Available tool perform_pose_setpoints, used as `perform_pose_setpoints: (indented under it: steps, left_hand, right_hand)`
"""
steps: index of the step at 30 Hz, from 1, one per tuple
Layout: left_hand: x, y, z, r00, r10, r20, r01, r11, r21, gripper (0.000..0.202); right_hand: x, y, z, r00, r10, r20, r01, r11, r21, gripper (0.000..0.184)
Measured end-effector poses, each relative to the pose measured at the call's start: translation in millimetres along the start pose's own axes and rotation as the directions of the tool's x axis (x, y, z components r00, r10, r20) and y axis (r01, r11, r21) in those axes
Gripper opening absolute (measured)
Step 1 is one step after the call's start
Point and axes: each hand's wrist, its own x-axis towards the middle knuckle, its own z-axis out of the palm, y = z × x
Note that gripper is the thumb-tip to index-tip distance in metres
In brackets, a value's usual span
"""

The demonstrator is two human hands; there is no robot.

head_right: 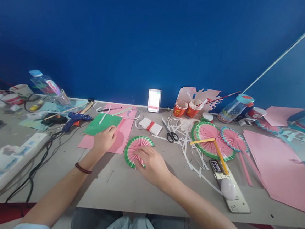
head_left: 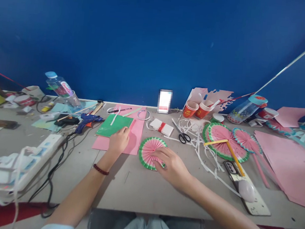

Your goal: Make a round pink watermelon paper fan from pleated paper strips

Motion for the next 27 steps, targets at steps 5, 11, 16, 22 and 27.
perform_pose_setpoints:
  steps: [5,11,16,22,27]
  left_hand:
    - [1,-2,0.8,0.999,-0.025,-0.021,0.025,1.000,0.011,0.030]
    - [1,-3,-1.4,1.000,-0.026,-0.008,0.026,0.999,0.019,0.028]
    - [3,-6,-6.1,0.998,-0.067,0.004,0.067,0.997,-0.028,0.028]
    - [6,-16,-6.0,0.990,-0.123,-0.072,0.106,0.974,-0.201,0.027]
    - [8,-25,-4.1,0.975,-0.163,-0.150,0.101,0.929,-0.356,0.025]
  right_hand:
    - [34,9,4,0.999,-0.006,0.042,0.005,1.000,0.023,0.018]
    - [90,26,15,0.988,0.081,0.131,-0.090,0.994,0.063,0.013]
    - [115,27,28,0.973,0.134,0.188,-0.145,0.989,0.042,0.016]
    - [131,27,37,0.941,0.174,0.292,-0.188,0.982,0.022,0.018]
    - [135,25,51,0.963,0.170,0.211,-0.199,0.972,0.123,0.022]
